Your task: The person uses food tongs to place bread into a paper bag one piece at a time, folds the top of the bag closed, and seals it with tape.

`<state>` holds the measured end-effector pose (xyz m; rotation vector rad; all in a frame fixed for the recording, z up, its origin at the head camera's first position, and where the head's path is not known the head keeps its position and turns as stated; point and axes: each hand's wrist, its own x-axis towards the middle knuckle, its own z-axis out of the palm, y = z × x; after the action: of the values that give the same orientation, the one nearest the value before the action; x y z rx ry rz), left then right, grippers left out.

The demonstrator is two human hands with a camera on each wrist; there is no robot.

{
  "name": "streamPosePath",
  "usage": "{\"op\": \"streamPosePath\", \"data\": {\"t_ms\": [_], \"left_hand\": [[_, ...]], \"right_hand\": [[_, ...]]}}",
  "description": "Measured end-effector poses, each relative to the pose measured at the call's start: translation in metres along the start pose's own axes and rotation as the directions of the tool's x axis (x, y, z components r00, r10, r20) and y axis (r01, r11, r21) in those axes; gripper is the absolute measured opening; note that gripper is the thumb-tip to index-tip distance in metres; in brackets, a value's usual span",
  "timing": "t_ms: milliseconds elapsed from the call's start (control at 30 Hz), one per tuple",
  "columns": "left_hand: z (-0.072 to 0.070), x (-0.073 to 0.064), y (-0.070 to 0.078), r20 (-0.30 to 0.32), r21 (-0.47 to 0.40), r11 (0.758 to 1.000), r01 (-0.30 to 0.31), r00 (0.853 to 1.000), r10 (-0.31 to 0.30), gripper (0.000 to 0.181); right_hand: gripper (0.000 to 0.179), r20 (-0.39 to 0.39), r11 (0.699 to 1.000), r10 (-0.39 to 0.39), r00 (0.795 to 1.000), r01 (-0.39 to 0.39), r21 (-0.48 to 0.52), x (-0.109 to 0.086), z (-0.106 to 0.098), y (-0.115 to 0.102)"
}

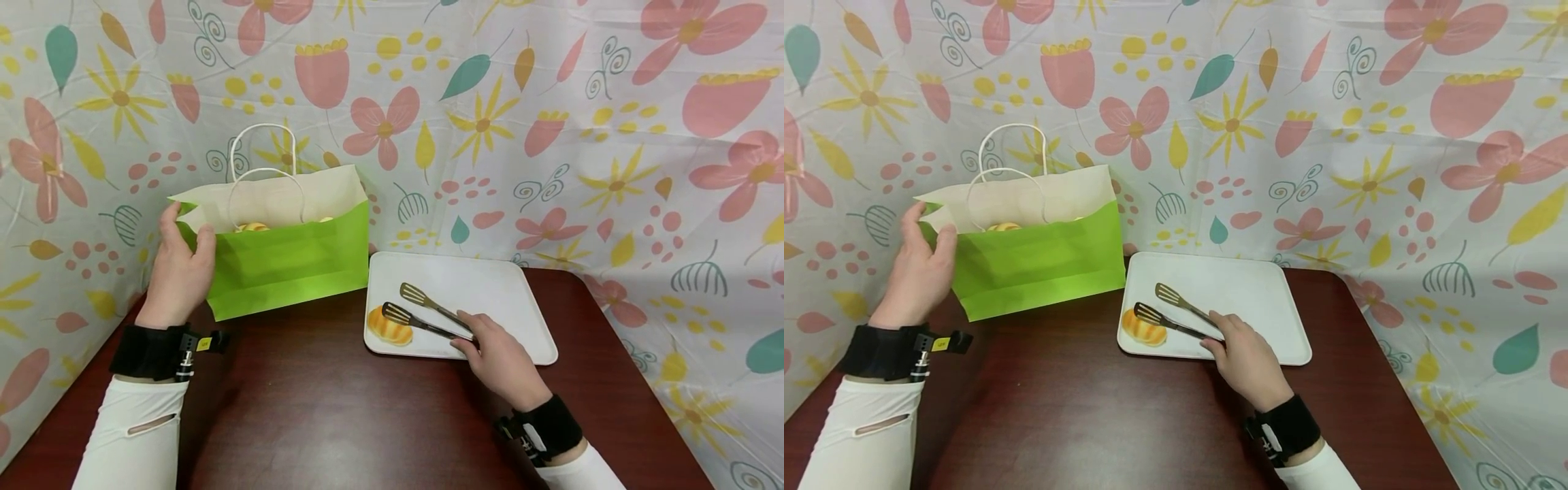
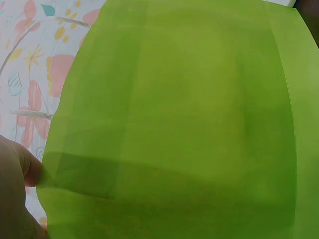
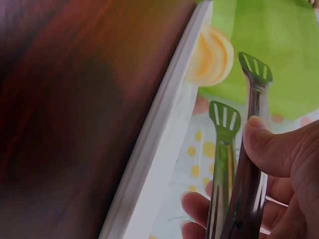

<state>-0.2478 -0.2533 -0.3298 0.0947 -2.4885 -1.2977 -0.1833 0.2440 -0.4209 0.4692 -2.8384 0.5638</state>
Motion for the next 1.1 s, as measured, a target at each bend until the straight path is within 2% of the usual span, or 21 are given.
{"op": "streamPosePath", "data": {"t_ms": [200, 833, 1100], "left_hand": [[0.000, -0.001, -0.001, -0.001, 0.006, 1.000, 0.002, 1.000, -0.002, 0.072], [0.000, -0.001, 0.001, -0.006, 0.001, 1.000, 0.009, 1.000, -0.009, 0.072], [0.000, -0.002, 0.001, -0.002, -0.004, 1.000, -0.002, 1.000, 0.002, 0.071]], "right_hand": [[0.057, 0.046, 0.999, -0.022, 0.999, 0.023, -0.034, -0.006, 0.004, -0.006], [0.060, 0.039, 0.994, -0.074, 0.997, 0.076, -0.074, -0.010, 0.009, -0.009], [0.063, 0.050, 0.995, -0.057, 0.997, 0.061, -0.079, -0.012, 0.011, -0.010]]}}
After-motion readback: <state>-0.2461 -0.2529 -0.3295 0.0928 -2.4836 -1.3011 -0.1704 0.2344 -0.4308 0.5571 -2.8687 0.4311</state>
